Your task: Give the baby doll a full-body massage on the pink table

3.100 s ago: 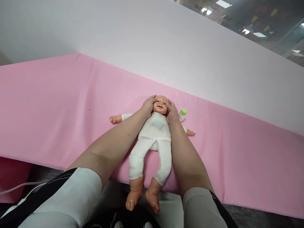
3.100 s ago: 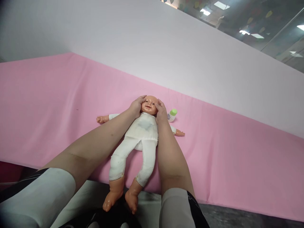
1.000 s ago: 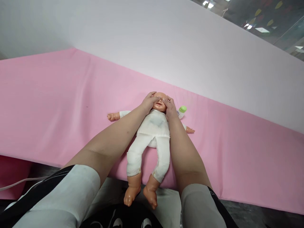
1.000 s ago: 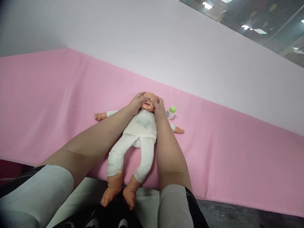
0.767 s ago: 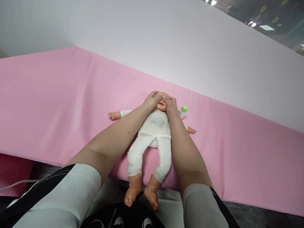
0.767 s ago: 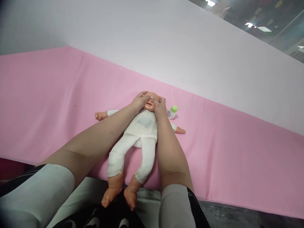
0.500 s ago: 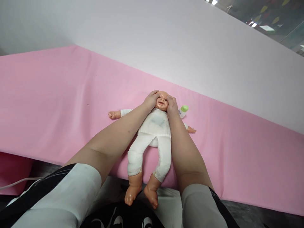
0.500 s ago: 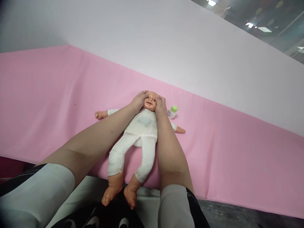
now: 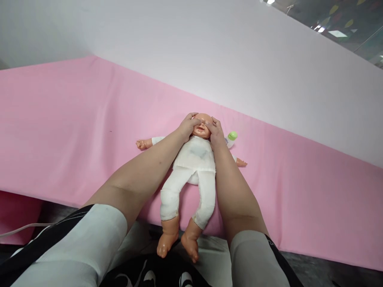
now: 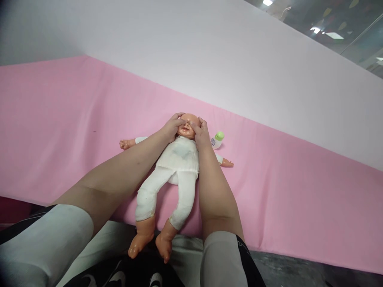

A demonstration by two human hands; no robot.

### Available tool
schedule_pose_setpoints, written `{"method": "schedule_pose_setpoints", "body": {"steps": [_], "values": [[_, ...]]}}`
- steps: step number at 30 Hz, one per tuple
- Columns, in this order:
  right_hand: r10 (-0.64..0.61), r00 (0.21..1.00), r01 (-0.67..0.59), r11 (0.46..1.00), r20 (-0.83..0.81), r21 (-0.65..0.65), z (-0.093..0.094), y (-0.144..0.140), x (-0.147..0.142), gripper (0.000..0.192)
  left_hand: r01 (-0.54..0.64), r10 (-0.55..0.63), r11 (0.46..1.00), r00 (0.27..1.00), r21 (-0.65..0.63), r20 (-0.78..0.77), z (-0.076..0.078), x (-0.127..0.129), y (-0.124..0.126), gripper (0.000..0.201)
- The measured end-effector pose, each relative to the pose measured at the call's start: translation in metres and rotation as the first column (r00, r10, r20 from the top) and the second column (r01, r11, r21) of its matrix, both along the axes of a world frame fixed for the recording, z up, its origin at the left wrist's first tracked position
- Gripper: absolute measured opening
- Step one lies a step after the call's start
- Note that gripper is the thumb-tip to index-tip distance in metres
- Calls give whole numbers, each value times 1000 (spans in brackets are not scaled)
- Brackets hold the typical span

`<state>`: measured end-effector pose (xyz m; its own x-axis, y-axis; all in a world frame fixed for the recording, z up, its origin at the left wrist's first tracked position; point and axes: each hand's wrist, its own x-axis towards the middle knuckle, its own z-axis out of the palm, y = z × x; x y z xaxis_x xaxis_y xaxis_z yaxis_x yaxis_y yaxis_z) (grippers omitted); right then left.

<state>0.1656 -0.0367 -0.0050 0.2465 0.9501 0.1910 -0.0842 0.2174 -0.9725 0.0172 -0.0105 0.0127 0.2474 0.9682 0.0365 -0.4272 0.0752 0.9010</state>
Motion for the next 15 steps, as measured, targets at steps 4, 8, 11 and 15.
{"method": "schedule_pose_setpoints", "body": {"steps": [4, 8, 11, 15], "values": [[-105, 986, 113, 992, 133, -56, 5, 0, -3, 69, -50, 50, 999, 998, 2, -50, 0, 7, -1, 62], [-162, 958, 182, 981, 236, -70, 9, -3, -4, 59, -115, 120, 992, 986, 46, -112, -5, 14, 7, 46], [-188, 948, 200, 980, 257, -21, 5, -1, -2, 50, -144, 150, 988, 980, 50, -134, -8, 17, 13, 41], [-169, 958, 164, 986, 231, 38, -5, 3, 3, 52, -124, 125, 992, 989, 14, -82, -9, 17, 13, 47]]}}
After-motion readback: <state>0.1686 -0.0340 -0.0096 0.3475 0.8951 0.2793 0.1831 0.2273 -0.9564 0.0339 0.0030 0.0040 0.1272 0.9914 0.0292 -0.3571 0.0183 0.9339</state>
